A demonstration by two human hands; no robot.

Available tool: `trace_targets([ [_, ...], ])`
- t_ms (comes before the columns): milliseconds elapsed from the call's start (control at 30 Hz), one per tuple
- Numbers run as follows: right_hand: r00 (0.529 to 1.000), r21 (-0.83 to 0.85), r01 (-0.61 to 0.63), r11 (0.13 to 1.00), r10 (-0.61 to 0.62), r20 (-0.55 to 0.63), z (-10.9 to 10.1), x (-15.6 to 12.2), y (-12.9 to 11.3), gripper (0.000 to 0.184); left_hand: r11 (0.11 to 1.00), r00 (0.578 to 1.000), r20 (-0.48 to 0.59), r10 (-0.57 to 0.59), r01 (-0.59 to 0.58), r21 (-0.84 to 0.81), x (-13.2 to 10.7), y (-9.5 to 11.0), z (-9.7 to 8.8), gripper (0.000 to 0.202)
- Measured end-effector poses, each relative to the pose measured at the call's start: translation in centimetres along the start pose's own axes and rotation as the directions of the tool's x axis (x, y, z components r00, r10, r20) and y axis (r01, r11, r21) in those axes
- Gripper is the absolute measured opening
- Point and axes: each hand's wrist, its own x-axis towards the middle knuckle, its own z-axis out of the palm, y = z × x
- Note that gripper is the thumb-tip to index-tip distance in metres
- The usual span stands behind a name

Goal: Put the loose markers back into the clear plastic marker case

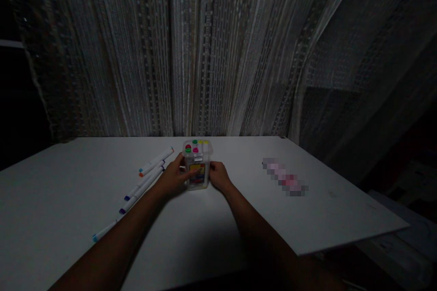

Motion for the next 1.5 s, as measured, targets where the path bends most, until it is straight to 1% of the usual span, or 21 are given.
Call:
trace_targets([
  [200, 1.000, -0.020, -0.016, 1.000, 0.016, -0.015, -0.18, -0.18, -0.38, 0.024, 1.000, 1.000, -0.004, -0.017, 0.017, -0.007, 0.06, -0.07, -0.03, 0.055],
  [800, 1.000, -0.022, 0.001, 1.000, -0.002, -0.008, -0.26, -0.24, -0.69, 0.025, 1.000, 1.000, 0.011, 0.000, 0.000, 0.009, 0.05, -0.01, -0.03, 0.053],
  [933, 1.000, -0.027, -0.005, 1.000, 0.005, -0.005, -0.35, -0.30, -0.77, 0.024, 1.000, 0.999, 0.044, -0.007, 0.008, -0.011, 0.06, -0.22, -0.03, 0.055],
  [1100, 1.000, -0.028, -0.006, 1.000, 0.006, -0.007, -0.31, -0.26, -0.63, 0.025, 0.996, 0.995, 0.096, -0.040, 0.047, -0.075, 0.09, -0.44, 0.12, 0.058],
  [1500, 1.000, -0.037, -0.015, 0.999, 0.015, -0.007, -0.26, -0.20, -0.55, 0.025, 0.992, 0.994, 0.099, -0.042, 0.053, -0.113, 0.20, -0.69, 0.17, 0.057],
])
